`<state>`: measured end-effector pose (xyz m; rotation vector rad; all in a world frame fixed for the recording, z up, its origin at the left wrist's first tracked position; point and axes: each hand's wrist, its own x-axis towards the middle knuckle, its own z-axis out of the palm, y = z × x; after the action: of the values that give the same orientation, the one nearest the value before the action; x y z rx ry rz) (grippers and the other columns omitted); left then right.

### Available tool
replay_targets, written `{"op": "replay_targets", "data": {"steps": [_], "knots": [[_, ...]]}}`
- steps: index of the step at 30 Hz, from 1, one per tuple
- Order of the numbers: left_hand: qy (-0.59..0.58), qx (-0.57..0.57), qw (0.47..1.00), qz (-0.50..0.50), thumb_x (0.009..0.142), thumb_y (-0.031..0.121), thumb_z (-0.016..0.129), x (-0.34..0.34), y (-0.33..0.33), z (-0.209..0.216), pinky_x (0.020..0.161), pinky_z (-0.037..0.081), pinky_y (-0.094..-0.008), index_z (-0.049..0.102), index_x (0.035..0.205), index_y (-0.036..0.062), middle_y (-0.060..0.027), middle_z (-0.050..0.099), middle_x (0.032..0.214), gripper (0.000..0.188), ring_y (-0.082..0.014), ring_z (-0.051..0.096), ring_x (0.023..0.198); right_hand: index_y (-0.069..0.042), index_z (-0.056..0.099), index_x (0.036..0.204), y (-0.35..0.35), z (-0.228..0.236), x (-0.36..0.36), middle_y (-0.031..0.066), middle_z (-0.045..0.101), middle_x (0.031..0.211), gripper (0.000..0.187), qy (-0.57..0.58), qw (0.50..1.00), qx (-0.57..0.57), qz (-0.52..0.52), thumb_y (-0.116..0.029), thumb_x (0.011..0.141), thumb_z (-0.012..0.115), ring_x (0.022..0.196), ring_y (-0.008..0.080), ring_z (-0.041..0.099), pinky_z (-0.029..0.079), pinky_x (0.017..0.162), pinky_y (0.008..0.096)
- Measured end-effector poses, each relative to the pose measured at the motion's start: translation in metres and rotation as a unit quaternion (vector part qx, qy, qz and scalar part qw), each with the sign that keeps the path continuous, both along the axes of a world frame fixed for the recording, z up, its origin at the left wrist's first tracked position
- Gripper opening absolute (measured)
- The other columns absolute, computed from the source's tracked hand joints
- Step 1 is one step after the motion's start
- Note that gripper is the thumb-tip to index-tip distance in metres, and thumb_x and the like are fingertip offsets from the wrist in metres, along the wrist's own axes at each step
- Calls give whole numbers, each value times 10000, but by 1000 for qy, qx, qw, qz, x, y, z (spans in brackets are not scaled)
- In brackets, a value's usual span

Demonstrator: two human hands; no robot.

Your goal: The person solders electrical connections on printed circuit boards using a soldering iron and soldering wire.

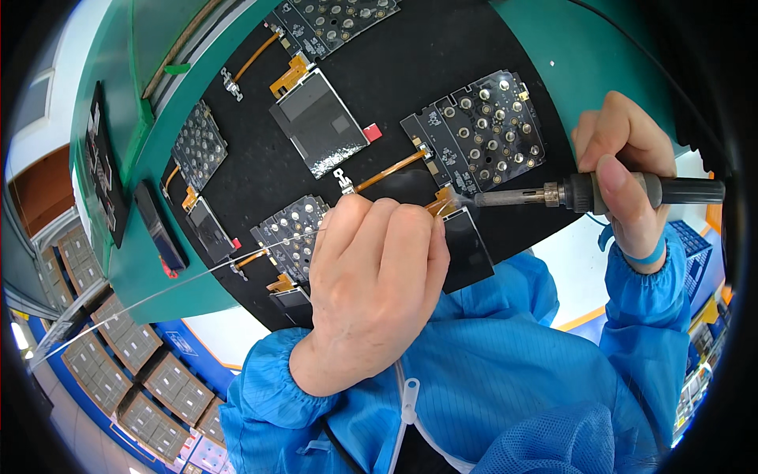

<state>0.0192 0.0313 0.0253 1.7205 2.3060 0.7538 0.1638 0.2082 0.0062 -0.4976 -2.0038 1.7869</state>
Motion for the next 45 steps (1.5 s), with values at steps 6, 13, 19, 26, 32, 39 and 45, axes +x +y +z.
{"op": "replay_targets", "data": {"steps": [6, 13, 19, 26, 32, 39, 45], "knots": [[-11, -28, 999, 20, 614, 30, 763, 1, 0, 2, 489, 312, -272, 589, 856, 14, -25, 449, 627, 299, -143, 381, 559, -52, 468, 715, 1, 0, -1, 10, 357, 618, 294, -9, 999, 25, -22, -321, 803, 548, 540, 79, 332, 234, 479, 233], [7, -27, 1000, 2, 614, 33, 761, 0, 1, 2, 495, 313, -271, 591, 843, 20, -24, 456, 635, 286, -145, 385, 557, -64, 471, 708, 4, 1, -2, 11, 363, 621, 291, -5, 999, 37, -1, -327, 805, 548, 538, 81, 330, 237, 482, 236], [6, -30, 1000, 5, 607, 31, 763, -1, 1, 1, 491, 309, -271, 593, 837, 22, -24, 481, 647, 286, -143, 388, 553, -65, 475, 708, 6, 3, -2, 7, 368, 617, 289, -15, 998, 56, 8, -330, 801, 546, 529, 81, 329, 241, 483, 242], [3, -22, 1000, 6, 599, 22, 763, 0, 1, 2, 486, 299, -269, 594, 828, 23, -16, 436, 617, 284, -140, 375, 557, -68, 473, 703, 3, 2, -3, 5, 353, 607, 282, -12, 995, 92, -32, -323, 799, 542, 529, 80, 321, 229, 476, 236], [-3, -21, 1000, 11, 593, 16, 763, 1, 0, 1, 488, 295, -267, 595, 827, 21, -13, 422, 611, 288, -137, 367, 561, -64, 467, 704, 3, 7, -2, 7, 348, 615, 288, -37, 996, 76, -6, -324, 796, 546, 533, 82, 320, 226, 475, 239], [-11, -10, 1000, 9, 589, 5, 757, -3, 3, 0, 493, 299, -273, 593, 841, 22, -21, 418, 615, 301, -151, 377, 567, -84, 478, 732, 22, 4, 11, -2, 370, 592, 267, -61, 994, 85, 8, -336, 809, 519, 518, 73, 329, 246, 466, 223], [-16, 1, 1000, 0, 594, -5, 739, -4, 4, 22, 544, 331, -311, 579, 876, 12, -44, 427, 643, 325, -208, 412, 588, -46, 456, 723, 28, 23, 2, 19, 433, 637, 298, 50, 998, 10, -47, -325, 816, 503, 561, 69, 416, 308, 500, 209]]}}
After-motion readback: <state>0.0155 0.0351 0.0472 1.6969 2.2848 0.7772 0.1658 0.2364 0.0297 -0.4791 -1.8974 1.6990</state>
